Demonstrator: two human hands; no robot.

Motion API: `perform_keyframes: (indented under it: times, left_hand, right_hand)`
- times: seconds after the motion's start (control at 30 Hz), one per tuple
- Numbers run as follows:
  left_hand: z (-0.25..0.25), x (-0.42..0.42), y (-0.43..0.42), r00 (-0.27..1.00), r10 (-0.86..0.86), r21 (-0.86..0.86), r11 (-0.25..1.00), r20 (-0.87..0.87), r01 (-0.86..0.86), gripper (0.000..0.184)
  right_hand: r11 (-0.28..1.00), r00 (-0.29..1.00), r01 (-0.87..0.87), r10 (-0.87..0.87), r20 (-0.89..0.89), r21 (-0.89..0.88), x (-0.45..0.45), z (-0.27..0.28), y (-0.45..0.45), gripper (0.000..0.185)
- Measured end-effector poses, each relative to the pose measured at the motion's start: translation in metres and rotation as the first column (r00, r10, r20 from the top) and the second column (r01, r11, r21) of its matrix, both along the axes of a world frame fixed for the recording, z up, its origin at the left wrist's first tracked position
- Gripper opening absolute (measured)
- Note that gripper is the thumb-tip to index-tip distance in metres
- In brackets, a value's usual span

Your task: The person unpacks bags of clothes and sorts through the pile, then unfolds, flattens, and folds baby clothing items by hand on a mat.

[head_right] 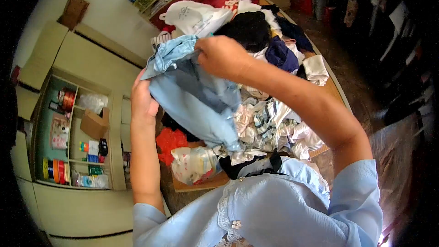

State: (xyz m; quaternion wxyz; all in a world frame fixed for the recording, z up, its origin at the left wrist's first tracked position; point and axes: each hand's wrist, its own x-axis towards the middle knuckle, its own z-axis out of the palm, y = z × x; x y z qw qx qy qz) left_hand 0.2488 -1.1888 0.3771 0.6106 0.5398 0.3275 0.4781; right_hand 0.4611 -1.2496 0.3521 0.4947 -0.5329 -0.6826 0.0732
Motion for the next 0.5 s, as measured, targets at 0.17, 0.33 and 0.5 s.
perform_keyframes:
  times: [0.17, 0.33, 0.5]
  left_hand:
    - [-0.011, 0.005, -0.007, 0.994, 0.012, 0.044, 0.999, -0.11, -0.007, 0.046]
    - [-0.023, 0.026, -0.018, 0.954, -0.206, 0.11, 0.966, -0.218, 0.234, 0.067]
    - [-0.033, 0.047, -0.03, 0.929, -0.254, 0.01, 0.964, -0.27, 0.267, 0.052]
  right_hand:
    - [0.996, 0.984, 0.083, -0.08, 0.158, -0.01, 0.014, 0.023, 0.005, 0.02]
    - [0.989, 0.999, -0.038, 0.038, -0.007, -0.142, 0.017, 0.023, 0.005, 0.022]
    - [0.86, 0.913, -0.273, 0.091, -0.396, -0.431, 0.009, 0.024, -0.005, 0.027]
